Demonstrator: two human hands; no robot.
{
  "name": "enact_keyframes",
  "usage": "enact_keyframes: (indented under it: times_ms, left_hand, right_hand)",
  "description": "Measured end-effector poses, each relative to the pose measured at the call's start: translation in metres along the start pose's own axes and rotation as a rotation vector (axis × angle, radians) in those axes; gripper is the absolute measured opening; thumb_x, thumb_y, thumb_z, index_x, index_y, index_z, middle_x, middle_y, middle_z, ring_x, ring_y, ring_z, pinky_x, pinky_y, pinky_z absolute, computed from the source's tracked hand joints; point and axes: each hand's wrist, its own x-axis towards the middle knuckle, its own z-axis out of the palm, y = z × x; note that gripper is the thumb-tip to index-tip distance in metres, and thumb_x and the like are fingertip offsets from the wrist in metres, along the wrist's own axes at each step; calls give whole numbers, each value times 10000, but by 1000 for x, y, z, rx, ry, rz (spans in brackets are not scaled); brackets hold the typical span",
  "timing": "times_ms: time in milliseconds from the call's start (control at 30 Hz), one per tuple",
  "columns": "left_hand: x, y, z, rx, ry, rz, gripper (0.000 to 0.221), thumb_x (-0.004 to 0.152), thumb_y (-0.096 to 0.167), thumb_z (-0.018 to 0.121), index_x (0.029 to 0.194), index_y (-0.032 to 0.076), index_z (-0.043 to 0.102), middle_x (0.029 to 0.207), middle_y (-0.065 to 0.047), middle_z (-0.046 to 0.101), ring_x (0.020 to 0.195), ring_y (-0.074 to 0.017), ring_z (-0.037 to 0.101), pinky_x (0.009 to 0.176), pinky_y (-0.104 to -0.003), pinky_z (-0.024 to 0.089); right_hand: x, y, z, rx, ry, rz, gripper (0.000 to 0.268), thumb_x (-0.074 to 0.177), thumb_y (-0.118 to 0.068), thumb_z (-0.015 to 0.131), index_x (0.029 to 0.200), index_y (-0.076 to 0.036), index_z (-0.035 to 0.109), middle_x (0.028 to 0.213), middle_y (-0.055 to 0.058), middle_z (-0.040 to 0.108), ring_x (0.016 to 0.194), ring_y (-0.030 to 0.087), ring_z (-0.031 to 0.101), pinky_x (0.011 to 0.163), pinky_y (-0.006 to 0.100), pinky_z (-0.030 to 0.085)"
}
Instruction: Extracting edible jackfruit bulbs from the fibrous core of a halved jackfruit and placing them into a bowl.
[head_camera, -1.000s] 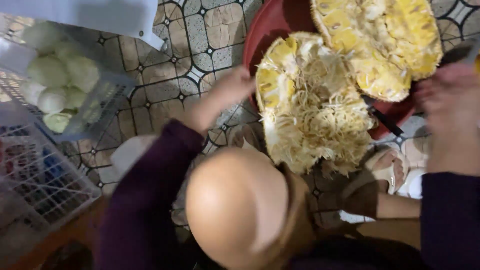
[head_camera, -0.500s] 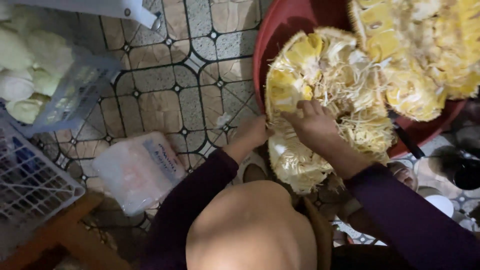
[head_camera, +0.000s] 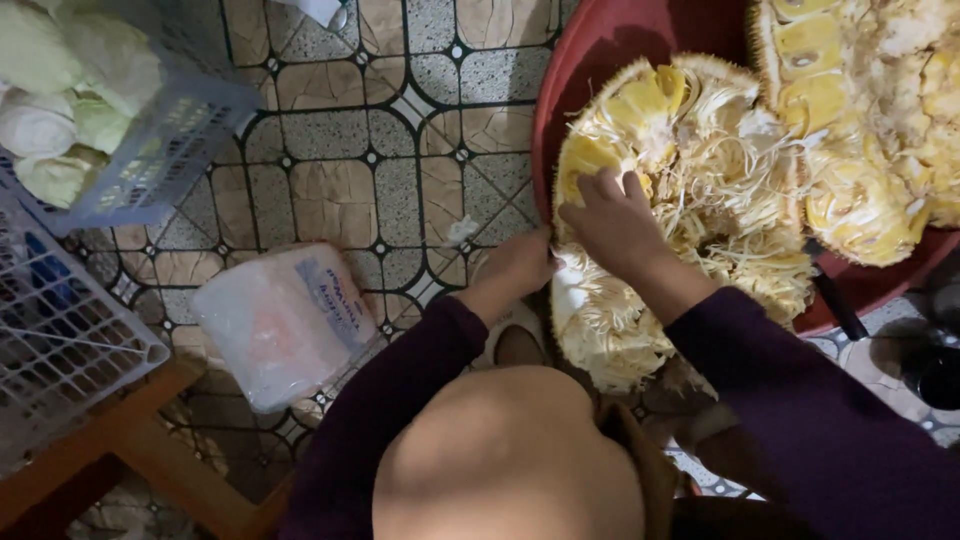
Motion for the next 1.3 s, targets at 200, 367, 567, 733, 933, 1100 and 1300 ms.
enact_keyframes:
  times_ms: [200,367,567,733,933,1100,1300]
  left_hand:
    - [5,-5,3,11,-13,5,482,976,303,551,1333,-21,568,1216,-267,681,1150,-482,647,874,-620,548]
    - [-6,9,-18,-53,-47,10,491,967,347,581,1310,-5,600,1233,-263,681,1161,-469,647,895,-572,547]
    - [11,22,-70,-119,103,-6,470,994,441,553,1314,96,573,1251,-196,671,1123,-387,687,850,-486,594]
    - [74,17,-53,-402,220,-31,620,1023,414,511,1484,15,397,1432,-257,524,1272,-398,594,980,-467,560]
    - [53,46,-85,-335,130,-46,782,944,446,600,1505,-60,396,1476,-297,475,1370,-414,510,1100,-494,480]
    - [53,45,-78,-243,72,-37,921,860,454,762,1528,-34,358,1510,-285,427,1408,-421,462,1141,-503,446]
    - [33,51,-80,-169,159,-6,807,941,274,684,1575,3,266,1473,-303,408,1350,-471,498,1080,-538,477]
  right_hand:
    - [12,13,22,-16,-139,-36,325,893,-338,693,1199,-234,666,1285,87,608,1248,307,487,1041,549,388]
    - [10,23,11,-53,-123,-91,553,803,-433,775,1290,-233,603,1344,-3,590,1277,263,469,1078,510,443]
    - [7,97,31,665,232,384,178,1039,-129,711,1212,-134,752,1160,119,708,933,365,719,782,451,601]
    - [1,91,39,615,58,554,221,989,-323,733,1198,-258,762,1073,25,714,914,261,720,812,446,582]
    - [7,106,24,536,59,324,264,956,-267,764,1217,-226,773,1003,50,704,881,295,710,775,478,575]
    - [21,110,-1,409,25,98,276,938,-269,736,1183,-146,775,982,154,735,949,401,717,790,564,576]
    - [31,109,65,338,111,24,258,898,-371,775,1121,-244,784,1069,72,698,1017,326,704,839,453,588]
